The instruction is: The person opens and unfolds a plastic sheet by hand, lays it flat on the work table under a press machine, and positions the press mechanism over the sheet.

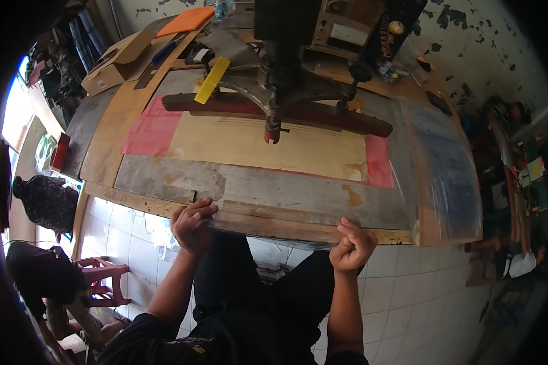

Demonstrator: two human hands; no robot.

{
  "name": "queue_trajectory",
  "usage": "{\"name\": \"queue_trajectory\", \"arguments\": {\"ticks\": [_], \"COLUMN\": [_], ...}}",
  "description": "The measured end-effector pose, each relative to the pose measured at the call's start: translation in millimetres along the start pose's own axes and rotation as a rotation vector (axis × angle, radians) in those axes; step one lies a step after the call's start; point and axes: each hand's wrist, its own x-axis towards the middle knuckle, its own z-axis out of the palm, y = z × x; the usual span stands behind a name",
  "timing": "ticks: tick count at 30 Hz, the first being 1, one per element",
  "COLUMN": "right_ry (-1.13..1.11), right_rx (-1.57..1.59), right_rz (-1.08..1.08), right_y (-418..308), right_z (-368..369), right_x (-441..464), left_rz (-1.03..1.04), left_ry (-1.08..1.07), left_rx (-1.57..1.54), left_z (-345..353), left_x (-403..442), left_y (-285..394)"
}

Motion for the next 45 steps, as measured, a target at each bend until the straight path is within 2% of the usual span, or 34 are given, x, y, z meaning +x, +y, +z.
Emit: {"name": "queue_trajectory", "arguments": {"ticks": [2,4,5,6,8,9,10,12,14,19,21,26,28,32,35,39,41,45], "right_ry": [0.021,-0.069,-0.013,-0.064,-0.158,-0.155,-0.226,-0.294,-0.443,-0.577,-0.621,-0.586,-0.538,-0.518,-0.524,-0.531,-0.549,-0.643], "right_rx": [0.069,0.107,0.180,0.254,0.413,0.414,0.380,0.348,0.265,0.144,0.063,-0.010,-0.103,-0.138,-0.089,-0.098,-0.112,-0.112], "right_rz": [0.010,0.085,0.176,0.302,0.646,0.642,0.680,0.710,0.632,0.644,0.605,0.702,0.600,0.499,0.448,0.375,0.365,0.365], "right_y": [-1,-5,-4,-21,-47,-49,-49,-34,5,63,77,65,63,54,55,53,50,43], "right_z": [-6,-26,-32,-40,-50,-50,-46,-30,-9,53,70,84,84,80,81,80,77,65], "right_x": [5,14,10,30,75,92,110,132,136,151,157,159,156,157,155,155,157,168], "left_rz": [-0.003,-0.031,-0.065,-0.064,-0.401,-0.500,-0.496,-0.795,-0.776,-0.788,-0.656,-0.505,-0.489,-0.633,-0.425,-0.432,-0.327,-0.372], "left_ry": [-0.008,0.011,0.019,0.021,-0.092,-0.078,-0.073,-0.295,-0.367,-0.544,-0.574,-0.561,-0.545,-0.671,-0.672,-0.728,-0.752,-0.782], "left_rx": [-0.042,-0.072,-0.107,-0.105,-0.193,-0.248,-0.248,-0.366,-0.321,-0.248,-0.129,0.023,0.046,0.045,0.091,0.068,0.122,0.053], "left_z": [-3,-13,-17,-25,-45,-45,-45,-43,-25,27,42,59,59,55,54,50,48,38], "left_x": [6,7,7,18,58,76,89,112,123,144,147,146,147,159,152,157,159,166], "left_y": [1,-3,-3,4,27,29,27,19,-4,-56,-76,-93,-87,-76,-84,-77,-77,-71]}}
